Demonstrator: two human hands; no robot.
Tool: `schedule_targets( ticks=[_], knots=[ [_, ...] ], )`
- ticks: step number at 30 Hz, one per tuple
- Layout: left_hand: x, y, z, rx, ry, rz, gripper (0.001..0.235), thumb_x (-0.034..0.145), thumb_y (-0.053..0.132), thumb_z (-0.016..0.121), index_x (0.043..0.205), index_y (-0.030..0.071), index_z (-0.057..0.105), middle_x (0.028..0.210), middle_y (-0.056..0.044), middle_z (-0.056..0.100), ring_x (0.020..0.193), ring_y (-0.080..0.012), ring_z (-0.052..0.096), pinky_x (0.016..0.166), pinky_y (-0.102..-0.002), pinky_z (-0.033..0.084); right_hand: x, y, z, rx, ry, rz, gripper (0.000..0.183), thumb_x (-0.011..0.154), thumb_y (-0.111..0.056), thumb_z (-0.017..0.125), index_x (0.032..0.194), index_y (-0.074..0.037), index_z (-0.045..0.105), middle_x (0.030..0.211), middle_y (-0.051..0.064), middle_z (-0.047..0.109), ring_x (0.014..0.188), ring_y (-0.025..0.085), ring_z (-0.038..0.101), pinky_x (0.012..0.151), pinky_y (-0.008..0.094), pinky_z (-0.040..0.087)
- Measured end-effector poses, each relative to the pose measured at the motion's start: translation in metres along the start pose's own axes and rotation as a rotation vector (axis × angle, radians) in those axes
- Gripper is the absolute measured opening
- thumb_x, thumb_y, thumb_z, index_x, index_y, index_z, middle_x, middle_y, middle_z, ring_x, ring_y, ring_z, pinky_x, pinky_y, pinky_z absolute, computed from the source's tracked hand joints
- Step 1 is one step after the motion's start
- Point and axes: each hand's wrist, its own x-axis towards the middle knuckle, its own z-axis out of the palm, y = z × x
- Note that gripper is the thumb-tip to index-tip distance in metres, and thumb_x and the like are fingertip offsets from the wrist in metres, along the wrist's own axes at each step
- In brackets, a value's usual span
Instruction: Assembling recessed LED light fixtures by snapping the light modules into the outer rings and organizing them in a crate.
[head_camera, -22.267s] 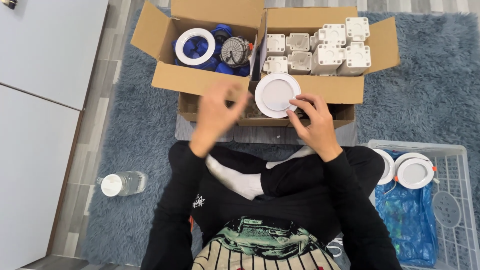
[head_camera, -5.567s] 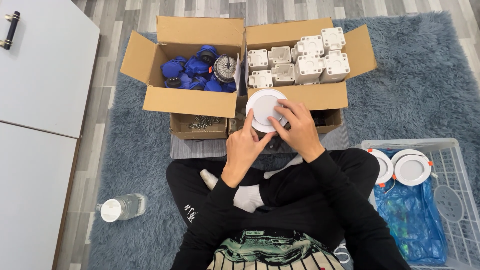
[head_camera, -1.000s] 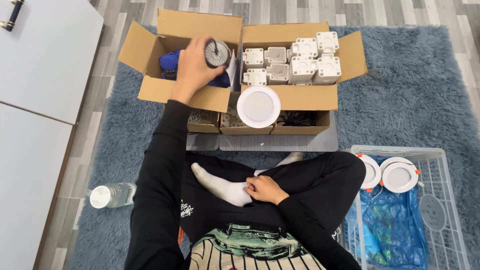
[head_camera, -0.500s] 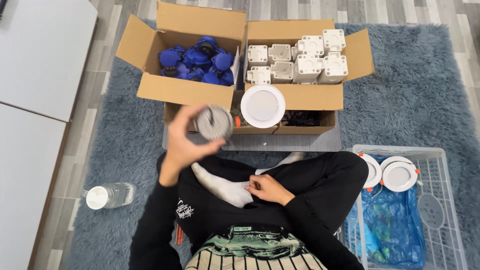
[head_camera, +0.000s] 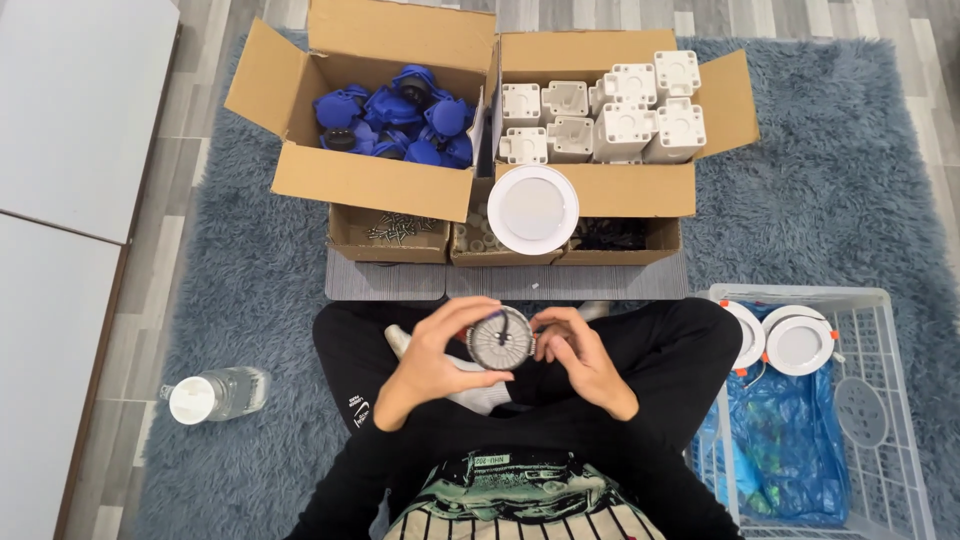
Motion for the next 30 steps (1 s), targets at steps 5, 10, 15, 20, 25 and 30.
schedule_targets(
  ticks=[5, 10, 15, 20, 25, 30],
  knots=[
    [0.004, 0.006, 0.012, 0.045, 0.009, 0.034, 0.075, 0.07, 0.029, 0.105, 0.134, 0.005, 0.075, 0.131, -0.018, 0.077, 0.119, -0.0396, 0.077, 0.101, -0.05, 0.061, 0.002, -0.014, 0.011, -0.056, 0.037, -0.009, 0.039, 0.107, -0.018, 0.062, 0.139, 0.004, 0.061, 0.094, 0.018, 0.079, 0.074, 0.022, 0.074, 0.07, 0.038, 0.062],
    [0.007, 0.018, 0.012, 0.095, 0.023, -0.012, 0.076, 0.07, 0.029, 0.106, 0.136, 0.007, 0.075, 0.124, -0.015, 0.077, 0.11, -0.0353, 0.078, 0.093, -0.045, 0.065, 0.006, -0.025, 0.015, -0.066, 0.113, 0.009, 0.034, 0.105, -0.011, 0.07, 0.134, 0.005, 0.063, 0.1, 0.017, 0.078, 0.08, 0.021, 0.073, 0.075, 0.039, 0.064],
    [-0.002, 0.012, 0.01, 0.1, -0.041, -0.096, 0.084, 0.074, 0.038, 0.102, 0.148, 0.014, 0.072, 0.096, -0.011, 0.07, 0.078, -0.0256, 0.07, 0.076, -0.042, 0.062, 0.006, -0.026, 0.012, -0.083, 0.136, 0.018, 0.031, 0.105, -0.008, 0.07, 0.132, 0.005, 0.066, 0.096, 0.016, 0.077, 0.079, 0.019, 0.071, 0.073, 0.037, 0.062],
    [0.0, 0.017, 0.0, 0.052, -0.093, -0.138, 0.059, 0.093, 0.033, 0.088, 0.146, 0.012, 0.072, 0.083, -0.012, 0.068, 0.069, -0.0267, 0.068, 0.069, -0.041, 0.058, 0.008, -0.033, 0.012, -0.082, 0.132, 0.015, 0.029, 0.104, -0.009, 0.071, 0.13, 0.004, 0.068, 0.091, 0.013, 0.075, 0.076, 0.017, 0.068, 0.07, 0.035, 0.06],
    [0.005, 0.023, -0.005, 0.038, -0.109, -0.179, 0.056, 0.093, 0.033, 0.089, 0.142, 0.009, 0.074, 0.074, -0.011, 0.065, 0.061, -0.0249, 0.063, 0.063, -0.04, 0.055, 0.01, -0.04, 0.01, -0.113, 0.131, 0.019, 0.03, 0.103, -0.01, 0.073, 0.13, 0.002, 0.07, 0.089, 0.011, 0.073, 0.075, 0.015, 0.065, 0.068, 0.033, 0.059],
    [0.008, 0.023, -0.005, 0.107, -0.101, -0.199, 0.061, 0.09, 0.035, 0.09, 0.145, 0.014, 0.074, 0.066, -0.006, 0.058, 0.062, -0.0243, 0.063, 0.065, -0.039, 0.055, 0.016, -0.043, 0.009, -0.335, 0.195, -0.041, 0.036, 0.1, -0.016, 0.08, 0.134, -0.006, 0.071, 0.083, 0.01, 0.072, 0.062, 0.018, 0.061, 0.059, 0.034, 0.052]
  ],
)
